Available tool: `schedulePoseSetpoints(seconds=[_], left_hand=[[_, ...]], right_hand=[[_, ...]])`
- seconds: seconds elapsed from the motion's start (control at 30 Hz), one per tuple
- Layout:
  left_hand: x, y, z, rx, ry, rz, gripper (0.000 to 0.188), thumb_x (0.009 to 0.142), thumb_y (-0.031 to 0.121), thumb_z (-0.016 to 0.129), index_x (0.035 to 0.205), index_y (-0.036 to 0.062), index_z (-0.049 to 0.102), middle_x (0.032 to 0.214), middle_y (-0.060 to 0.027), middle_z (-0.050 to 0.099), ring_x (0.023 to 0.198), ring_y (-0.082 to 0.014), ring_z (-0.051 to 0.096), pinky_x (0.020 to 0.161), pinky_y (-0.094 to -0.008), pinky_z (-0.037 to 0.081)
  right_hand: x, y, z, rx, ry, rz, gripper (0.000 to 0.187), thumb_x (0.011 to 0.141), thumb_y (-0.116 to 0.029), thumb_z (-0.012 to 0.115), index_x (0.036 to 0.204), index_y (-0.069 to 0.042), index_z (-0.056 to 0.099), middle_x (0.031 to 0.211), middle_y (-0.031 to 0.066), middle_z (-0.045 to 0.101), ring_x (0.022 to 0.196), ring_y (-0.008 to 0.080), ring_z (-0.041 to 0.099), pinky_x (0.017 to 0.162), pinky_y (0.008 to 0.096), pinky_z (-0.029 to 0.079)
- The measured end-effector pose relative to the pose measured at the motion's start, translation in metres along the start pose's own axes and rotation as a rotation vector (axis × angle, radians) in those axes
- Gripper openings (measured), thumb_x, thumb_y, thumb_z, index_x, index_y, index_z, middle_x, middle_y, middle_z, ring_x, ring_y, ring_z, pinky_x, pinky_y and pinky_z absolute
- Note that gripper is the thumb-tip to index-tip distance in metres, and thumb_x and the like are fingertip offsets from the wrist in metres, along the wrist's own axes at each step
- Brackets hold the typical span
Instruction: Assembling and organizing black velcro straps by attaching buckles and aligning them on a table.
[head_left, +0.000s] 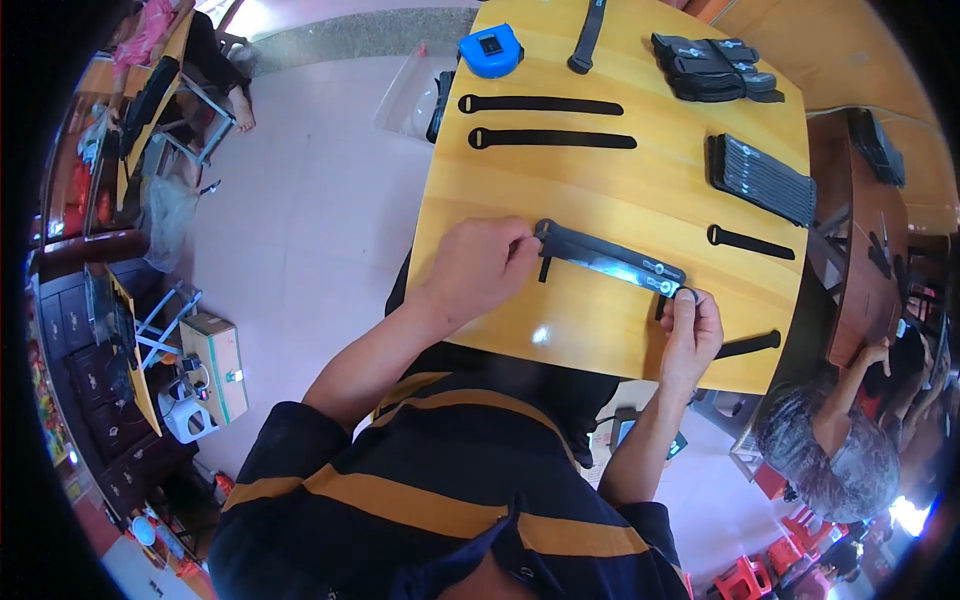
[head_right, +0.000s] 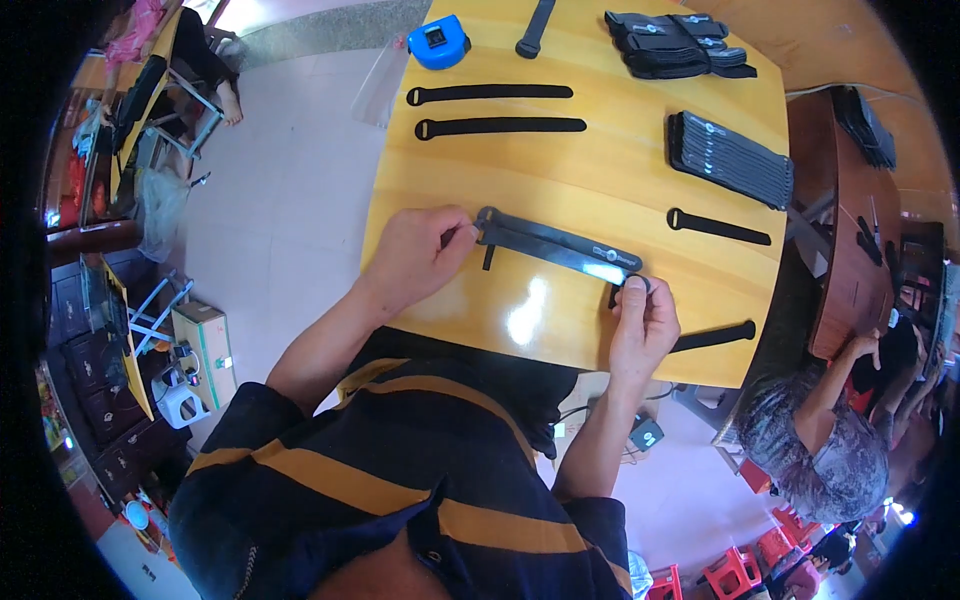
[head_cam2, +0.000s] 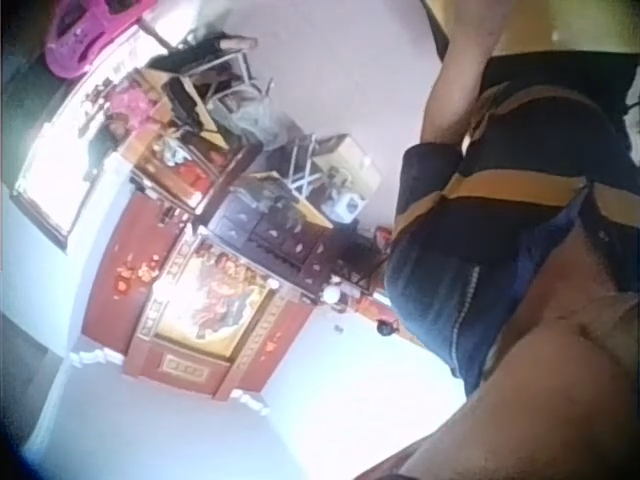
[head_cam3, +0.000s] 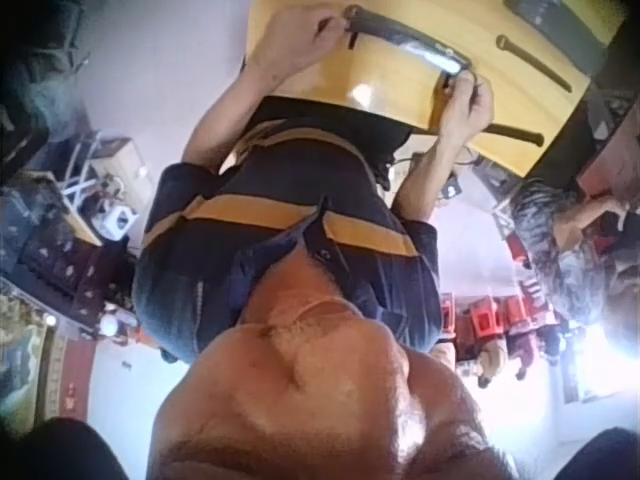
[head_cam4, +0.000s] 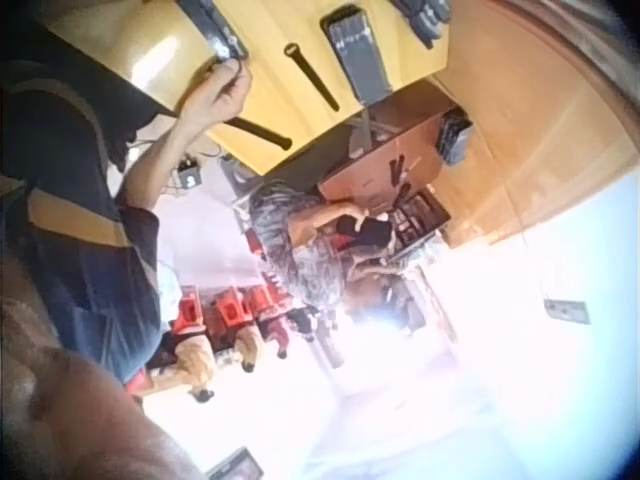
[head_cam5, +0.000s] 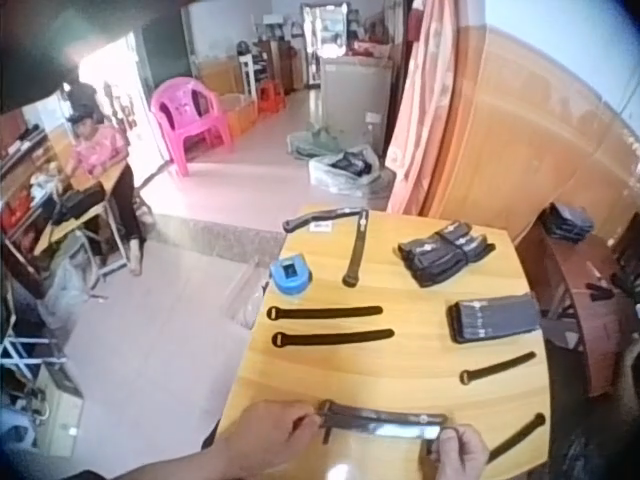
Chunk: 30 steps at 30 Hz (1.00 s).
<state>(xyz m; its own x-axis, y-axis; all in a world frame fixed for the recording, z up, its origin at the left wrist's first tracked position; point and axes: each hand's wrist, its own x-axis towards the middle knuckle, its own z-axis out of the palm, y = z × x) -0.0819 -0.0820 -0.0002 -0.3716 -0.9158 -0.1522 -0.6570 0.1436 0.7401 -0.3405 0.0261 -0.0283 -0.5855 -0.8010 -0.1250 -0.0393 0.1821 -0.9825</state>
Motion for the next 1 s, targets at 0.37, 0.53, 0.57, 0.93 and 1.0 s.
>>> schedulePoseSetpoints(seconds=[0.37,0.53,0.57,0.93,1.0], left_hand=[[0.012,-0.004,0.008,0.070,0.059,0.044,0.017,0.089,0.015,0.066,0.076,0.0033,0.067,0.060,-0.0154,0.059,0.052,-0.0315,0.059,0.051,-0.0397,0.044],[0.014,-0.005,0.008,0.058,0.045,0.044,0.018,0.089,0.015,0.066,0.075,0.0034,0.066,0.059,-0.0153,0.058,0.051,-0.0314,0.059,0.050,-0.0395,0.044],[0.014,-0.005,0.008,0.057,0.052,0.047,0.019,0.089,0.014,0.066,0.074,0.0032,0.065,0.059,-0.0153,0.058,0.051,-0.0313,0.059,0.049,-0.0395,0.043],[0.017,-0.004,0.007,0.080,0.059,0.085,0.020,0.088,0.015,0.065,0.073,0.0026,0.064,0.063,-0.0180,0.061,0.057,-0.0366,0.062,0.053,-0.0435,0.048],[0.017,-0.003,0.006,0.085,0.054,0.076,0.020,0.088,0.015,0.065,0.073,0.0025,0.064,0.064,-0.0181,0.061,0.058,-0.0369,0.062,0.054,-0.0440,0.048]], right_hand=[[0.009,0.001,0.001,-0.099,0.017,0.097,0.015,0.100,-0.013,0.063,0.091,-0.002,0.065,0.074,-0.0015,0.060,0.064,0.0034,0.050,0.059,0.0187,0.041],[0.010,0.001,0.003,-0.120,0.026,0.081,0.015,0.100,-0.013,0.063,0.091,-0.001,0.066,0.074,-0.0015,0.060,0.064,0.0031,0.049,0.059,0.0186,0.039],[0.011,0.001,0.003,-0.123,0.023,0.072,0.015,0.100,-0.014,0.063,0.091,-0.002,0.066,0.073,-0.0017,0.060,0.064,0.0030,0.048,0.058,0.0186,0.039],[0.012,-0.003,0.009,-0.183,0.047,0.078,0.018,0.100,-0.015,0.064,0.087,-0.002,0.064,0.072,-0.0029,0.059,0.062,0.0026,0.046,0.056,0.0188,0.038],[0.012,-0.002,0.009,-0.200,0.048,0.077,0.019,0.100,-0.015,0.064,0.085,-0.003,0.063,0.071,-0.0032,0.058,0.062,0.0026,0.046,0.056,0.0190,0.038]])
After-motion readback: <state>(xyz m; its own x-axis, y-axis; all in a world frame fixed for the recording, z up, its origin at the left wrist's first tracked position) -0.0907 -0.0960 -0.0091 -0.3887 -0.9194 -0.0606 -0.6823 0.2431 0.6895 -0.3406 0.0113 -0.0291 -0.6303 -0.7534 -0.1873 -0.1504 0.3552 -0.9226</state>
